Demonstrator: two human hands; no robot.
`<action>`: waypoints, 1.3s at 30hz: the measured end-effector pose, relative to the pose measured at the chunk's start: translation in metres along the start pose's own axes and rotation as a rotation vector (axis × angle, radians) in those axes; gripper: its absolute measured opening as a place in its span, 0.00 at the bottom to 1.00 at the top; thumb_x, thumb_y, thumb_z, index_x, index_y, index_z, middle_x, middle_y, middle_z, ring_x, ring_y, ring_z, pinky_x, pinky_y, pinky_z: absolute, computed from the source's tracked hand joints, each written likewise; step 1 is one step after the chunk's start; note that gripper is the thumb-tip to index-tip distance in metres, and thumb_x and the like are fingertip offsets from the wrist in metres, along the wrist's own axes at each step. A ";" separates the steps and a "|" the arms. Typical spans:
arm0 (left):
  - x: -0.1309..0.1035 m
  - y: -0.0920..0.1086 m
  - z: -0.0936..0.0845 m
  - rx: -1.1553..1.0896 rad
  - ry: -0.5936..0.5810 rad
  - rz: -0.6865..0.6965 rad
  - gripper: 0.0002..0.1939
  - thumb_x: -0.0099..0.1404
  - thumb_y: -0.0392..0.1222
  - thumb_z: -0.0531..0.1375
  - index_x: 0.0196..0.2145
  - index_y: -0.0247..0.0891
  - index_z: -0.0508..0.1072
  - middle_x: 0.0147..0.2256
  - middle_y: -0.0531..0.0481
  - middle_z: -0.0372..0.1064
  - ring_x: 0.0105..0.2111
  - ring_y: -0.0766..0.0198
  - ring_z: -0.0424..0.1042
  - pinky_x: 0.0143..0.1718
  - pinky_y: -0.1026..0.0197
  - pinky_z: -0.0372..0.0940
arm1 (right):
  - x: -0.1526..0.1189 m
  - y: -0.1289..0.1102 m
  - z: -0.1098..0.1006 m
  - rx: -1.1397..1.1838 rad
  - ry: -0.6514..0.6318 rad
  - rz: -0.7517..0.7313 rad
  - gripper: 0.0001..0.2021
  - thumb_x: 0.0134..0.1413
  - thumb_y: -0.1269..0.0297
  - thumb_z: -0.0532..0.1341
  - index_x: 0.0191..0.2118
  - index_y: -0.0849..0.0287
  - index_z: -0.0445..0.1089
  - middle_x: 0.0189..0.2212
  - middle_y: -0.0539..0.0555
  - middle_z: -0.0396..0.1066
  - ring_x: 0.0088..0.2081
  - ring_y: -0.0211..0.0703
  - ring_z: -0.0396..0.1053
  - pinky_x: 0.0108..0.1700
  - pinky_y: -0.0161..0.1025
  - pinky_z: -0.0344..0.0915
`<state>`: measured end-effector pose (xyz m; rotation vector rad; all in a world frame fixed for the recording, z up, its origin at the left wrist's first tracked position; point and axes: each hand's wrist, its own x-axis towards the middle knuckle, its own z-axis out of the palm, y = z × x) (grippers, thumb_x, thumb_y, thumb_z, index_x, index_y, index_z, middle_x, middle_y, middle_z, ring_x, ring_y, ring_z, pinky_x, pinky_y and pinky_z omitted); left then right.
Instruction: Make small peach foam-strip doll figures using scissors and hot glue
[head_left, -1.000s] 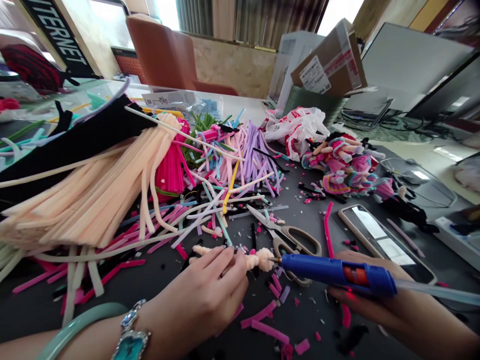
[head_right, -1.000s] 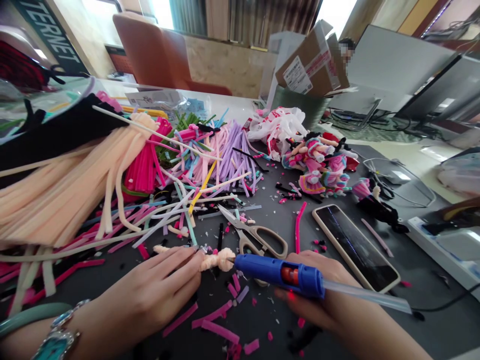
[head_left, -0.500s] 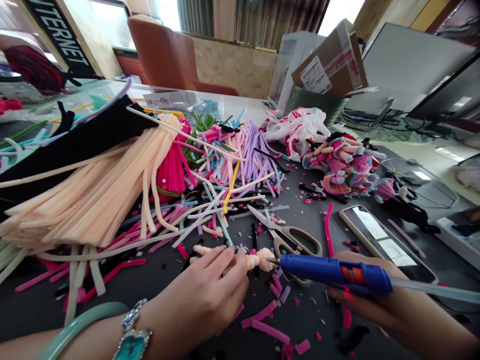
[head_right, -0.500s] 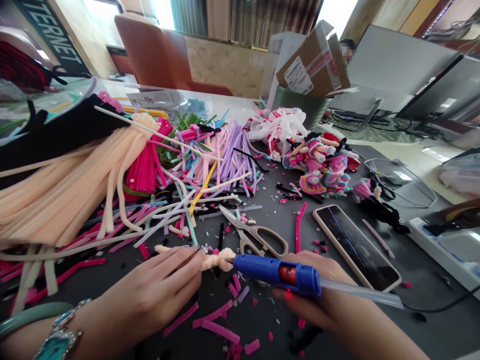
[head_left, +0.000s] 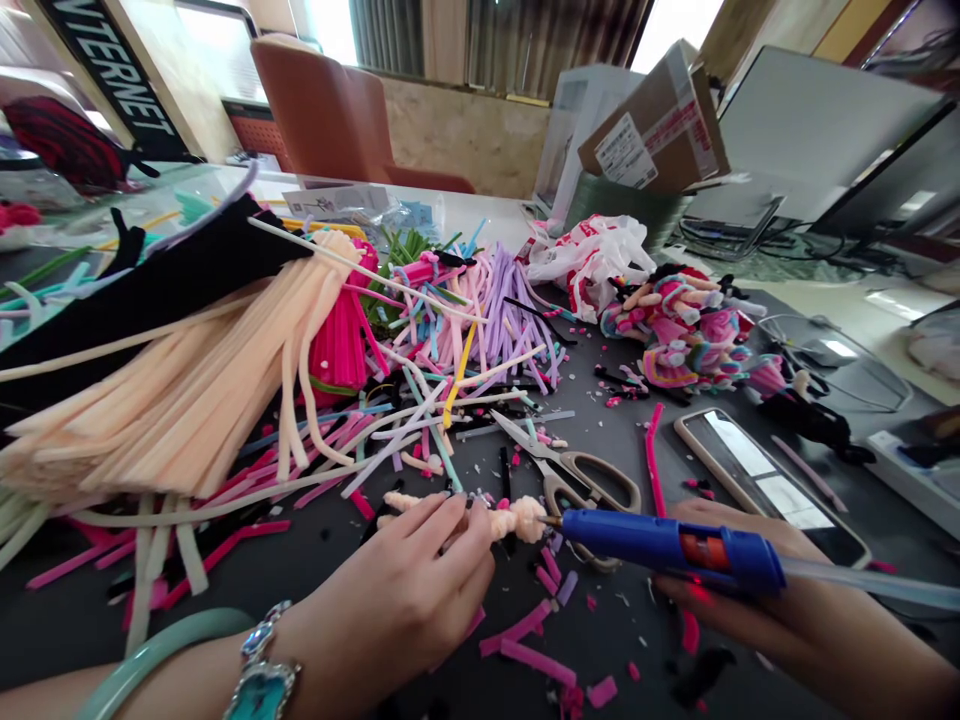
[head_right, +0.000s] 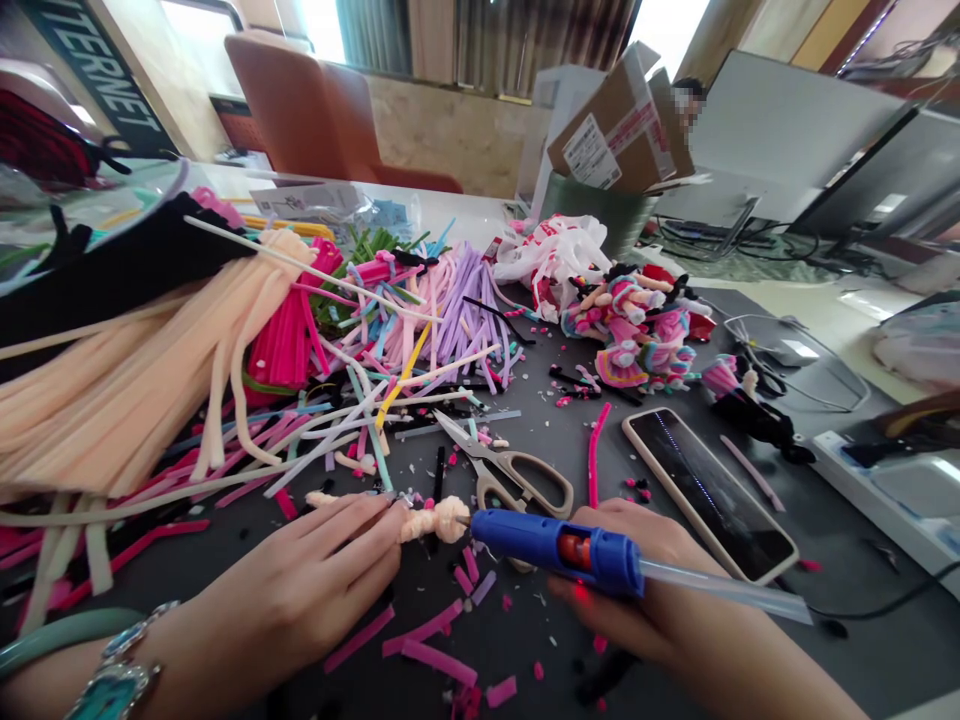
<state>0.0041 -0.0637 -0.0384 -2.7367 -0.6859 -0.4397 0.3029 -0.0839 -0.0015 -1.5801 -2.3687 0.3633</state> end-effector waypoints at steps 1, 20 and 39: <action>0.000 0.000 0.000 0.003 0.000 0.002 0.12 0.65 0.29 0.50 0.41 0.29 0.72 0.39 0.42 0.71 0.40 0.54 0.71 0.38 0.54 0.68 | -0.001 0.002 0.000 -0.016 0.015 -0.007 0.14 0.50 0.50 0.60 0.36 0.53 0.75 0.32 0.54 0.75 0.34 0.50 0.74 0.36 0.39 0.72; -0.004 -0.002 -0.001 -0.057 -0.019 -0.119 0.12 0.63 0.30 0.52 0.42 0.36 0.71 0.49 0.45 0.68 0.53 0.50 0.62 0.53 0.46 0.61 | 0.057 0.039 0.014 -0.092 0.281 0.426 0.23 0.50 0.43 0.55 0.17 0.57 0.62 0.12 0.48 0.57 0.17 0.38 0.56 0.21 0.35 0.50; 0.003 -0.009 -0.008 -0.452 0.105 -0.226 0.04 0.65 0.35 0.56 0.35 0.37 0.71 0.46 0.49 0.70 0.53 0.55 0.62 0.52 0.49 0.64 | 0.013 0.051 0.012 -0.197 0.348 0.460 0.37 0.44 0.36 0.55 0.49 0.66 0.63 0.42 0.66 0.65 0.42 0.57 0.66 0.38 0.47 0.64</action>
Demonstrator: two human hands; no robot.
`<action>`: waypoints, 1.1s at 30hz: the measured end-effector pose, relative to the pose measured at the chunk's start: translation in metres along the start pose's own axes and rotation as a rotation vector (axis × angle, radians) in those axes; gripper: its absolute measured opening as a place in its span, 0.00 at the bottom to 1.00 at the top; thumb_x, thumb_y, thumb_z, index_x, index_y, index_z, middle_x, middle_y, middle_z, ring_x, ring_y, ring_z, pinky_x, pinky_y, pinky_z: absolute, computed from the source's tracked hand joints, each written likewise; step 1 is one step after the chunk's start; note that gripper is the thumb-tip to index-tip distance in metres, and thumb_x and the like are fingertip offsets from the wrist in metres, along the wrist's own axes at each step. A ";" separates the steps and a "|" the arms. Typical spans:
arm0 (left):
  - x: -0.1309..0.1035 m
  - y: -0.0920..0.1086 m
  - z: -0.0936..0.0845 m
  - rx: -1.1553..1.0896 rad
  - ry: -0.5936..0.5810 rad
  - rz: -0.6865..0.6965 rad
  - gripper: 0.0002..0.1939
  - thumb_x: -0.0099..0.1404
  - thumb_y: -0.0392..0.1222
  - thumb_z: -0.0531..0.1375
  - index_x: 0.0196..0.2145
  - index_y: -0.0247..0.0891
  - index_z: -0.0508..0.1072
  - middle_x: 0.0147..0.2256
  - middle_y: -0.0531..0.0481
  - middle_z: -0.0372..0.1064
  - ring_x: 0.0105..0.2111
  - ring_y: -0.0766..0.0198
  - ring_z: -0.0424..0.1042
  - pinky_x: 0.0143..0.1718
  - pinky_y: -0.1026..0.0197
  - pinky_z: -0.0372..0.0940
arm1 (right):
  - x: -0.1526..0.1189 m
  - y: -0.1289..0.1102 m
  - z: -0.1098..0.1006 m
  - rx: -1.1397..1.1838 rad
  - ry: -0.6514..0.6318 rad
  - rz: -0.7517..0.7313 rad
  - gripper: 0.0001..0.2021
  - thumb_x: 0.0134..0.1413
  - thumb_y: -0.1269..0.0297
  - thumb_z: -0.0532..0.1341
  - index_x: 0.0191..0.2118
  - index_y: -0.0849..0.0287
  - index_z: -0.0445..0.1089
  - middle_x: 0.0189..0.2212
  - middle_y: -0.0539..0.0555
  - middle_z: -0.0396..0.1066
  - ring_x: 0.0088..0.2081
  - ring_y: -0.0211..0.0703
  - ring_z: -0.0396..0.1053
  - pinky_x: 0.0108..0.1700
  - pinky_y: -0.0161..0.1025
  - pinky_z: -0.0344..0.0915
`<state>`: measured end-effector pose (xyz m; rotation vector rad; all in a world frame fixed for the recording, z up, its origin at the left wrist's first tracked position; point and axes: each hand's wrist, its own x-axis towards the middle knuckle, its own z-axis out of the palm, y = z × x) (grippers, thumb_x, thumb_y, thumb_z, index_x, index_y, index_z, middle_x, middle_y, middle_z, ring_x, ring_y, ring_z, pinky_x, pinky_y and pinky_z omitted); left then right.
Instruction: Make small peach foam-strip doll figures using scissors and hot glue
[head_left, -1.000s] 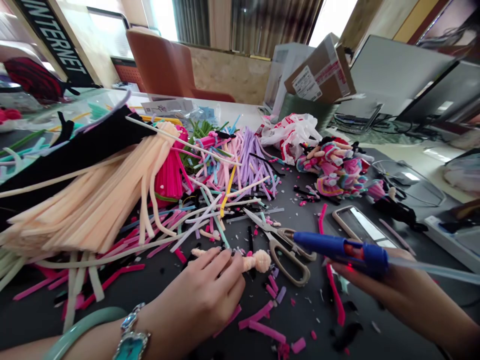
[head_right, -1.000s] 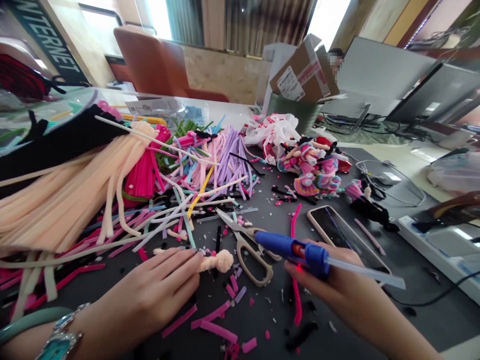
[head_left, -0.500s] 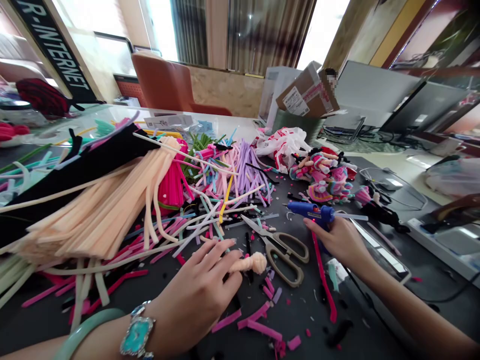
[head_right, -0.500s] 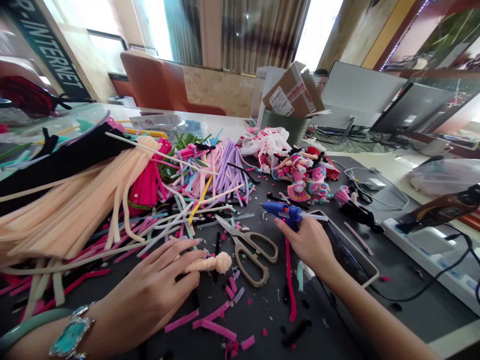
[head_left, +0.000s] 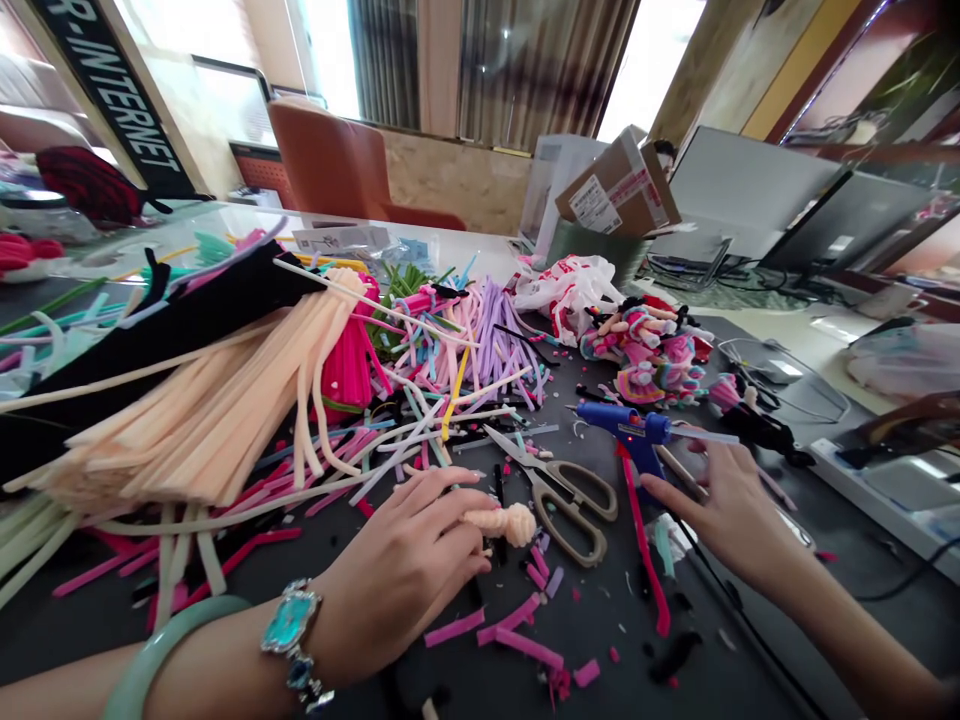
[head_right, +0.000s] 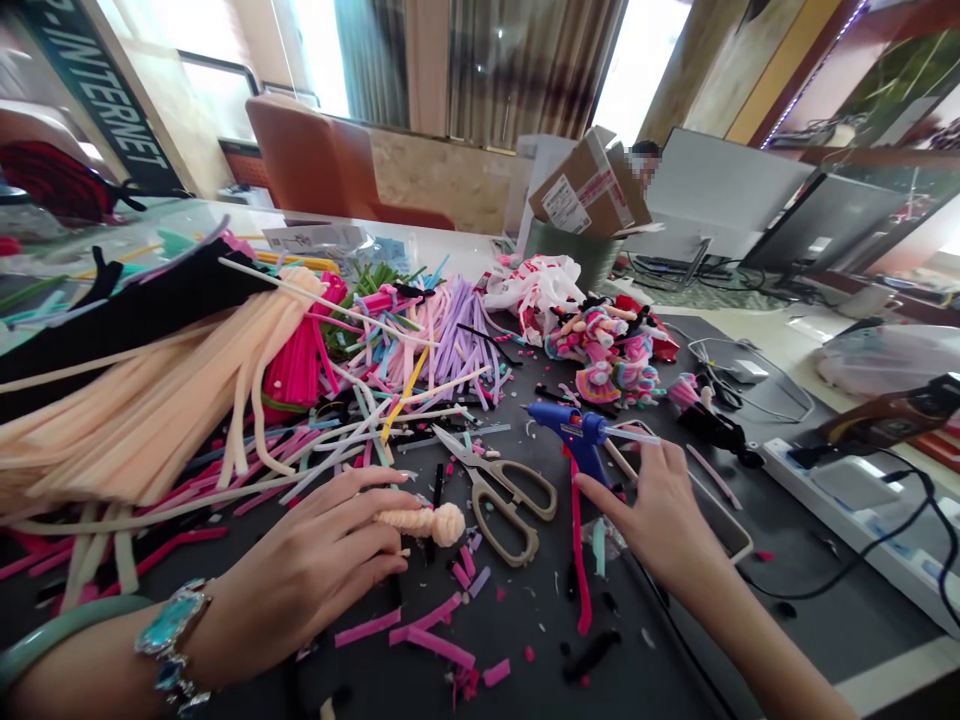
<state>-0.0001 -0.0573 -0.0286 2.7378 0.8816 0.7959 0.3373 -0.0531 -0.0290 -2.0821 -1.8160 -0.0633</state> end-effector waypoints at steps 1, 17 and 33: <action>0.000 -0.001 0.000 -0.028 -0.003 -0.012 0.04 0.65 0.35 0.56 0.35 0.38 0.70 0.46 0.50 0.70 0.53 0.55 0.61 0.52 0.50 0.64 | -0.010 0.002 -0.007 -0.033 0.002 -0.013 0.37 0.45 0.35 0.55 0.50 0.64 0.63 0.41 0.64 0.66 0.39 0.55 0.68 0.37 0.47 0.64; 0.004 0.000 0.005 -0.086 0.047 -0.011 0.10 0.65 0.29 0.54 0.43 0.36 0.69 0.45 0.49 0.70 0.51 0.61 0.61 0.57 0.55 0.58 | -0.038 -0.139 -0.001 0.108 -0.040 -1.020 0.07 0.58 0.75 0.55 0.33 0.60 0.69 0.31 0.52 0.71 0.28 0.40 0.61 0.28 0.39 0.54; -0.001 -0.001 0.003 -0.068 -0.040 -0.032 0.11 0.65 0.32 0.54 0.46 0.37 0.67 0.47 0.46 0.68 0.50 0.58 0.64 0.53 0.53 0.63 | -0.009 -0.118 -0.011 0.396 -0.370 -0.568 0.05 0.57 0.71 0.56 0.30 0.57 0.66 0.27 0.48 0.65 0.29 0.36 0.62 0.30 0.33 0.57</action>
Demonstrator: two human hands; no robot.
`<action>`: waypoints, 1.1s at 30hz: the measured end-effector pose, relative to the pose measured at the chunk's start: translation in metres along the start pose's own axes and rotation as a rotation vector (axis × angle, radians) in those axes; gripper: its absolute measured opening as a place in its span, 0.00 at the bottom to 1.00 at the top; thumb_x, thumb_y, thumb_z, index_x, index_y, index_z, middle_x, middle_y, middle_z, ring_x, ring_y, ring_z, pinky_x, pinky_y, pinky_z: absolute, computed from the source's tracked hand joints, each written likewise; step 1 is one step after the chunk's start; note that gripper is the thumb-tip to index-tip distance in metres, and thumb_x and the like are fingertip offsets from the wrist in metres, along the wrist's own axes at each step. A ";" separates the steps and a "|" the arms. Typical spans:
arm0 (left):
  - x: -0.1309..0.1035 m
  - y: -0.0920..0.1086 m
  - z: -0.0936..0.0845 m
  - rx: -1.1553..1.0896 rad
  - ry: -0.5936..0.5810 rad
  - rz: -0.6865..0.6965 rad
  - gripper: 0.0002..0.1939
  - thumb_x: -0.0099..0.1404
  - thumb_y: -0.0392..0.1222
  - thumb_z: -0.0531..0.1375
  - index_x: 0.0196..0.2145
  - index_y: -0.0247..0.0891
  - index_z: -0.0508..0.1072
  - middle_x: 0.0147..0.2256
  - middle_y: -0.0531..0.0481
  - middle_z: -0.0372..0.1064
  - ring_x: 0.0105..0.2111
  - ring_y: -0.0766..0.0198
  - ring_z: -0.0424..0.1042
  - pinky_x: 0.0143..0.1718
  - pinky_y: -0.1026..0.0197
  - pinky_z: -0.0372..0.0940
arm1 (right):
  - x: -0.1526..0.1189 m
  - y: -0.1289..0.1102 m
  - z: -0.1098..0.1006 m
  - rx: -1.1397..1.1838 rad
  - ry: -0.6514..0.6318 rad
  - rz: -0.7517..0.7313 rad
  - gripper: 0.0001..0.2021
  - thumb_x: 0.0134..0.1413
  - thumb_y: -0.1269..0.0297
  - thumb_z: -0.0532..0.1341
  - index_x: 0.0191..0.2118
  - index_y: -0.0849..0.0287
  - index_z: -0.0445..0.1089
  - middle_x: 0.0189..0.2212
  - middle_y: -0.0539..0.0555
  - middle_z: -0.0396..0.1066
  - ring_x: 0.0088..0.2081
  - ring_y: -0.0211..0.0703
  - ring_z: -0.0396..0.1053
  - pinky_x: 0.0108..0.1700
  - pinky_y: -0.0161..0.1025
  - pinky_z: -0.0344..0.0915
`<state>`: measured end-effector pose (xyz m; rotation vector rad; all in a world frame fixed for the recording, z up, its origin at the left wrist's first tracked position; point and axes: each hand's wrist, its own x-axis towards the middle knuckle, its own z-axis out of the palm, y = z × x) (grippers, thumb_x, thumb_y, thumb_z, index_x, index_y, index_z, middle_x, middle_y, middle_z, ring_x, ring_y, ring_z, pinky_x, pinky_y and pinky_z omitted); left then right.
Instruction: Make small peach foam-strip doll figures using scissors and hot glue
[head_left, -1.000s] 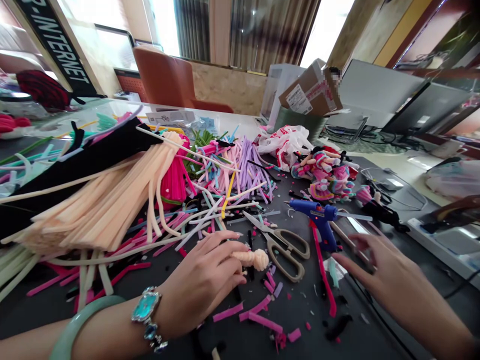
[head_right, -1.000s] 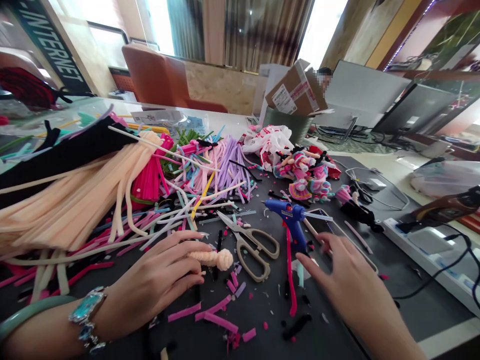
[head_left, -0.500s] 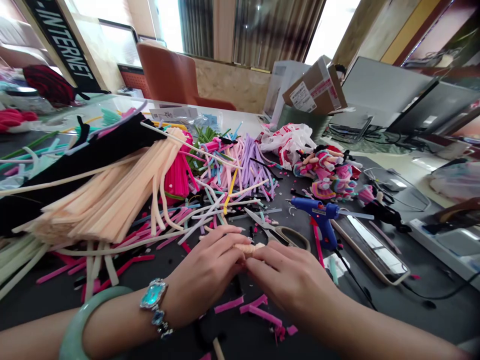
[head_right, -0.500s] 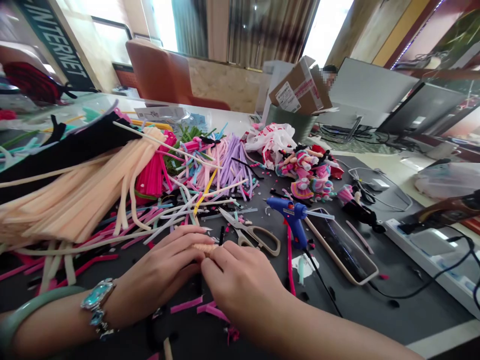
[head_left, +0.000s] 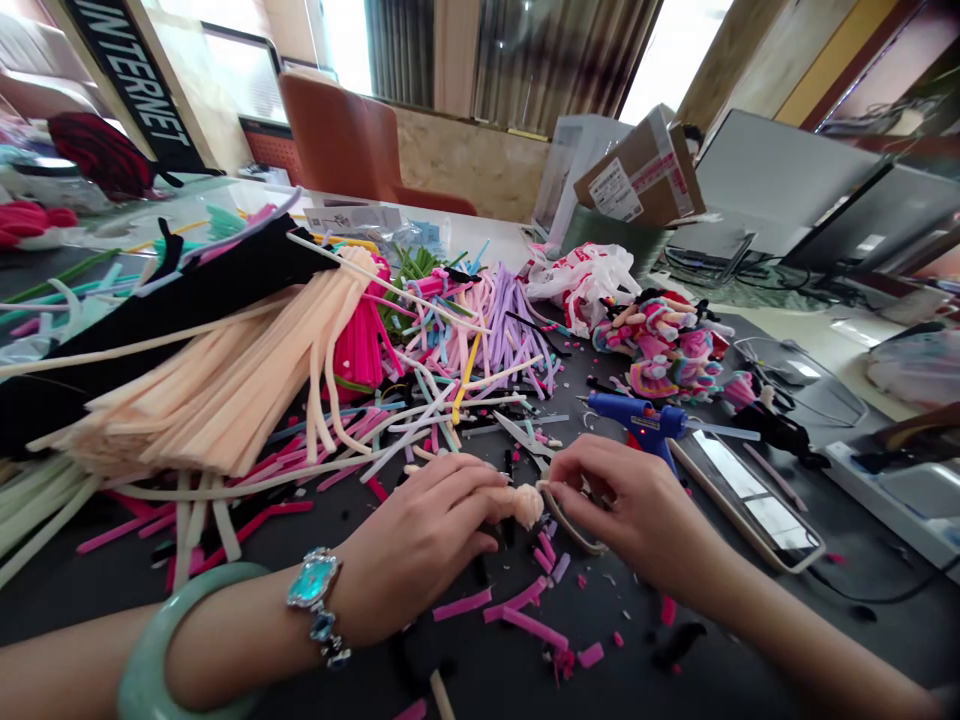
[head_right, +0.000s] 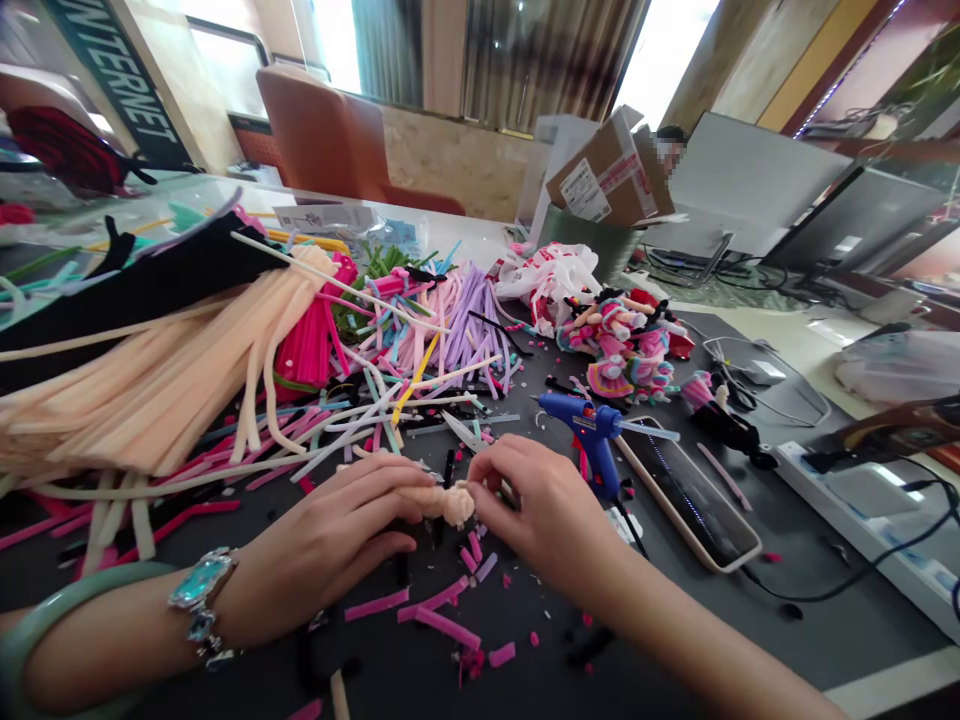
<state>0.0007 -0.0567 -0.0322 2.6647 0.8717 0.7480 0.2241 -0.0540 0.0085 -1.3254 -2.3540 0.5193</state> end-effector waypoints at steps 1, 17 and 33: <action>-0.001 0.000 0.001 0.007 -0.011 -0.009 0.13 0.65 0.32 0.54 0.47 0.37 0.67 0.47 0.46 0.67 0.49 0.58 0.64 0.53 0.53 0.63 | 0.001 0.003 -0.002 0.015 -0.005 0.016 0.05 0.57 0.70 0.56 0.31 0.57 0.66 0.27 0.49 0.64 0.28 0.36 0.62 0.30 0.33 0.57; -0.004 -0.004 0.007 0.081 -0.058 0.015 0.18 0.65 0.27 0.51 0.52 0.37 0.64 0.49 0.45 0.66 0.49 0.59 0.65 0.55 0.51 0.62 | 0.015 0.012 0.006 -0.070 -0.037 -0.059 0.04 0.55 0.70 0.59 0.31 0.57 0.70 0.31 0.50 0.59 0.34 0.38 0.62 0.36 0.36 0.59; -0.004 -0.005 0.008 0.119 -0.061 0.014 0.17 0.65 0.28 0.51 0.50 0.36 0.66 0.49 0.45 0.66 0.48 0.59 0.66 0.53 0.51 0.63 | 0.014 0.015 0.006 -0.091 -0.076 -0.087 0.04 0.55 0.71 0.59 0.31 0.57 0.71 0.32 0.50 0.58 0.34 0.38 0.62 0.35 0.34 0.58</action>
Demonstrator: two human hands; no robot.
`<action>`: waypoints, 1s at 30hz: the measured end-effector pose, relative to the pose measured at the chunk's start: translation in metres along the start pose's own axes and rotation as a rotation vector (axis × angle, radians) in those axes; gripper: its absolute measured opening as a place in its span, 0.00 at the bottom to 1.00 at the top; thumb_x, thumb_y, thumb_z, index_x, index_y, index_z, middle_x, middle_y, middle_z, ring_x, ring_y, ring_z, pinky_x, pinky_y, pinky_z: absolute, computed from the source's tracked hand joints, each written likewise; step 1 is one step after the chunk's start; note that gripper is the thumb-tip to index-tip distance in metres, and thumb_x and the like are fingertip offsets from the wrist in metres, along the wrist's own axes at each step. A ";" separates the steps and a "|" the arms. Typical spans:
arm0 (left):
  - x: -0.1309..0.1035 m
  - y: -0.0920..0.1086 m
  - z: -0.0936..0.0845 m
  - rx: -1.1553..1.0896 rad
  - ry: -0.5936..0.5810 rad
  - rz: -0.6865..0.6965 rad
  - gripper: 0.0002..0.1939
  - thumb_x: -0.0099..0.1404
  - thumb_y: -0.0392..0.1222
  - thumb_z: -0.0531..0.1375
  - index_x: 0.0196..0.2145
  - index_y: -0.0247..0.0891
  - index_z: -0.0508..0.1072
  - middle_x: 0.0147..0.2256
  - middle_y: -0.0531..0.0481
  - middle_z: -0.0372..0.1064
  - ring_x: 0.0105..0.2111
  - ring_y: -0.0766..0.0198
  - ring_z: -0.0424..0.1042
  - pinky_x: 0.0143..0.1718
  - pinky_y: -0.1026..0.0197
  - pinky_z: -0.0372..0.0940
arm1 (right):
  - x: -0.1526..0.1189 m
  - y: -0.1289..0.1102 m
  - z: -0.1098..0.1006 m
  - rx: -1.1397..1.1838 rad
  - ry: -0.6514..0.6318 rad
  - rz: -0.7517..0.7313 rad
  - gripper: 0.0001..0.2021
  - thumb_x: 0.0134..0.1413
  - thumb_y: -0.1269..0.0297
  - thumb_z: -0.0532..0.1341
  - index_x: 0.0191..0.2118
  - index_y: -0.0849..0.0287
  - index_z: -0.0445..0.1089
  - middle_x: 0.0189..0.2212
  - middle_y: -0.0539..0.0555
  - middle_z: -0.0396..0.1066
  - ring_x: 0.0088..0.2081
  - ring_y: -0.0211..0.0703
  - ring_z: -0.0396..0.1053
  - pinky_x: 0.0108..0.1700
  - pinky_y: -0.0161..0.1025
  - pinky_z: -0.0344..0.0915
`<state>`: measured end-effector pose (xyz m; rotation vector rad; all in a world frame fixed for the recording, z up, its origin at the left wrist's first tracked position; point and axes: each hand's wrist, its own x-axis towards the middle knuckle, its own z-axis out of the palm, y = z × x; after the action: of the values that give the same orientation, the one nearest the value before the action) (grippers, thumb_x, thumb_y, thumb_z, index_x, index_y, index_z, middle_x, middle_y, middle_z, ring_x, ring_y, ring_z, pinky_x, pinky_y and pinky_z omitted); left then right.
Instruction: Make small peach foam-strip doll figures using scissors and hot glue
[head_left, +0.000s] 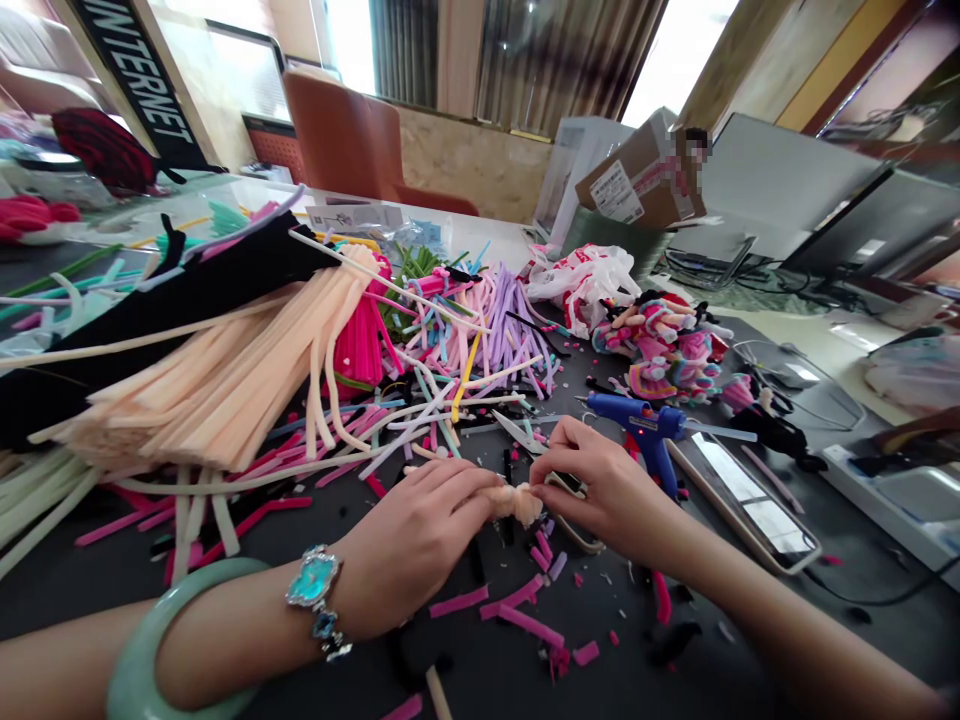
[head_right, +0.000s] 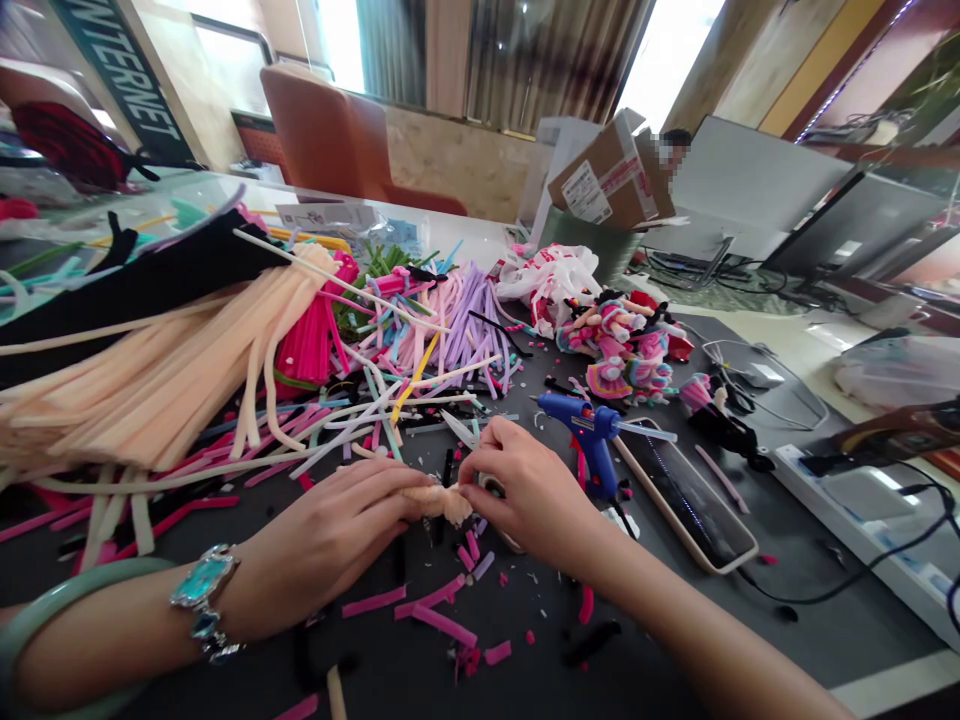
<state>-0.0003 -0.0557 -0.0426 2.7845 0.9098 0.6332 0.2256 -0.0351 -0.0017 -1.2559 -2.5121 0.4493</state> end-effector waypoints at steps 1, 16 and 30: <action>0.000 0.000 0.000 0.000 0.003 -0.003 0.16 0.66 0.29 0.51 0.50 0.36 0.66 0.49 0.45 0.66 0.48 0.59 0.66 0.53 0.51 0.64 | 0.000 0.000 0.000 -0.003 0.003 -0.003 0.04 0.55 0.71 0.59 0.31 0.57 0.71 0.32 0.50 0.58 0.34 0.38 0.62 0.35 0.34 0.58; 0.001 0.001 -0.001 -0.032 -0.023 -0.012 0.17 0.66 0.28 0.51 0.51 0.37 0.65 0.49 0.45 0.66 0.48 0.58 0.65 0.53 0.50 0.63 | -0.003 0.002 0.000 0.013 0.029 -0.008 0.04 0.54 0.71 0.60 0.30 0.57 0.72 0.30 0.49 0.57 0.33 0.38 0.61 0.34 0.34 0.58; 0.002 0.001 -0.001 -0.006 0.011 0.033 0.17 0.65 0.27 0.51 0.50 0.36 0.65 0.48 0.45 0.66 0.48 0.58 0.65 0.52 0.52 0.64 | 0.003 0.005 -0.007 0.043 0.040 -0.014 0.03 0.54 0.67 0.62 0.31 0.57 0.74 0.29 0.49 0.58 0.32 0.36 0.60 0.34 0.34 0.57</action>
<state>0.0014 -0.0555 -0.0412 2.7988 0.8636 0.6558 0.2301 -0.0292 0.0027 -1.2189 -2.4632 0.4686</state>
